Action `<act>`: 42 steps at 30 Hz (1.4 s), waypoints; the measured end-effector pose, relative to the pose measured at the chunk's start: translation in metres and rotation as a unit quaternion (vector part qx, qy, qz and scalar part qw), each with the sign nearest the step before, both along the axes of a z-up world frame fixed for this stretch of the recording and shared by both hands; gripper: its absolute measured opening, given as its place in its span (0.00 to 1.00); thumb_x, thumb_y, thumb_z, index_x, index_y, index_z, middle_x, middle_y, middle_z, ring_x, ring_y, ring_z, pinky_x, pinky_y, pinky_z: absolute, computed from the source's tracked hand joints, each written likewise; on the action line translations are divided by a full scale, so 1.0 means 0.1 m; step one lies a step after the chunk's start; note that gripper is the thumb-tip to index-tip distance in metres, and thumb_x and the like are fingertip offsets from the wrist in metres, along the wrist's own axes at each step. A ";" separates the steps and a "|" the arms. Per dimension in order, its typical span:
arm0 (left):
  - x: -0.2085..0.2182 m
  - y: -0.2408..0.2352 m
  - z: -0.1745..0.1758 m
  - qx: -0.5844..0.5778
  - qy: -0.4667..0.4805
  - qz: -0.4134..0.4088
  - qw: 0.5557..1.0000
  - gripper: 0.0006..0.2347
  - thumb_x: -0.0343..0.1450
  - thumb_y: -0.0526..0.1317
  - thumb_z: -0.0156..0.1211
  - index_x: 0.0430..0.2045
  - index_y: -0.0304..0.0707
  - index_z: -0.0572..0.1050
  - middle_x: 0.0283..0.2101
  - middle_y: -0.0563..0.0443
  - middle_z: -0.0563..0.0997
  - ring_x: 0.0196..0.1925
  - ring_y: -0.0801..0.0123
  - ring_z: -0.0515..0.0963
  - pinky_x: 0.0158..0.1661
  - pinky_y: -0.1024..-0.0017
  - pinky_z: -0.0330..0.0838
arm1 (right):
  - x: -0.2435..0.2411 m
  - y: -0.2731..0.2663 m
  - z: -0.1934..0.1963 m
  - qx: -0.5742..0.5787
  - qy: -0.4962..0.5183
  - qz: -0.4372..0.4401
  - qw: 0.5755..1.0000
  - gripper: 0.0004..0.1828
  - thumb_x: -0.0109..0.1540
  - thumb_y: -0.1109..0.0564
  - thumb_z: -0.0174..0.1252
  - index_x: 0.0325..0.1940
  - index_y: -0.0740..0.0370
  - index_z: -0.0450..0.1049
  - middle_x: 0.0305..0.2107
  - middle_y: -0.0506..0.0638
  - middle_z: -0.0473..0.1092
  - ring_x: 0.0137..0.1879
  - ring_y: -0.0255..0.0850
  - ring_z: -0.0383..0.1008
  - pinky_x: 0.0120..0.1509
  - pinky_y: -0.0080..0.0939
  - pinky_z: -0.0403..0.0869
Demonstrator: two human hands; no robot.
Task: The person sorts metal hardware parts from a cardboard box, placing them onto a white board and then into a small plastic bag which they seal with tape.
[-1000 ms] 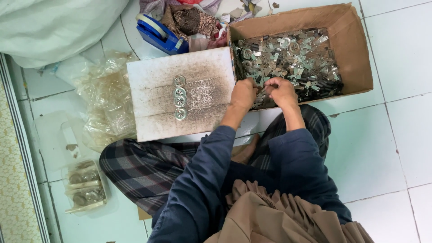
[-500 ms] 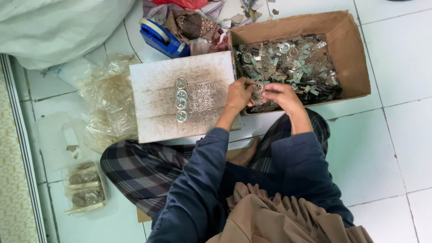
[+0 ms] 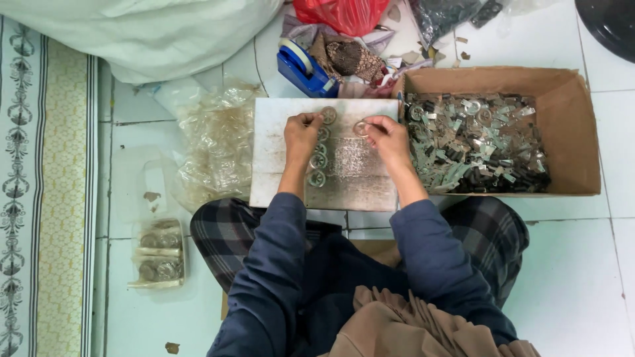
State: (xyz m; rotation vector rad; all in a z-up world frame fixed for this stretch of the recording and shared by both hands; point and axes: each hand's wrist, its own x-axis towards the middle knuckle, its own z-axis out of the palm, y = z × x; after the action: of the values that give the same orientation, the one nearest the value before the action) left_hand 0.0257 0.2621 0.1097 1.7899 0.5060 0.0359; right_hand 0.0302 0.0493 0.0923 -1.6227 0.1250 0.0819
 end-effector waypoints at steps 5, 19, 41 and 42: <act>0.13 0.17 -0.26 0.129 0.017 -0.003 0.991 0.12 0.65 0.44 0.67 0.33 0.35 0.85 0.31 0.39 0.83 0.39 0.48 0.85 0.41 0.58 0.79 | 0.10 0.35 -0.11 -0.026 0.037 -0.008 0.999 0.10 0.61 0.61 0.63 0.46 0.61 0.82 0.28 0.55 0.76 0.26 0.35 0.77 0.27 0.28 0.78; -0.01 -0.01 -0.03 0.231 0.012 -0.007 0.973 0.09 0.69 0.40 0.67 0.40 0.42 0.79 0.45 0.47 0.73 0.53 0.50 0.77 0.48 0.50 0.78 | 0.36 0.49 -0.35 -0.154 0.018 -0.013 0.988 0.09 0.59 0.58 0.65 0.43 0.50 0.83 0.29 0.48 0.77 0.26 0.33 0.78 0.25 0.30 0.76; -0.14 -1.82 -0.18 0.488 -0.265 -0.332 0.763 0.06 0.68 0.39 0.66 0.36 0.52 0.81 0.37 0.55 0.79 0.47 0.63 0.78 0.44 0.67 0.74 | -0.15 -1.63 -0.61 -0.238 0.013 -0.020 0.971 0.10 0.64 0.58 0.65 0.49 0.59 0.81 0.31 0.56 0.76 0.31 0.40 0.78 0.26 0.42 0.78; -0.13 -1.96 -0.35 0.486 -0.267 -0.337 0.761 0.06 0.68 0.39 0.66 0.36 0.52 0.81 0.37 0.55 0.79 0.47 0.63 0.78 0.44 0.67 0.74 | -0.22 -1.67 -0.58 -0.239 0.015 -0.025 0.971 0.10 0.64 0.58 0.65 0.49 0.59 0.81 0.31 0.56 0.76 0.31 0.40 0.78 0.26 0.42 0.78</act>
State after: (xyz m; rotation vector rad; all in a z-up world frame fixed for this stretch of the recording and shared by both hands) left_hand 0.0127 0.0666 0.0746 2.7295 -0.7516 0.3531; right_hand 0.0078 -0.1174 0.0339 -2.0981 0.2220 0.0391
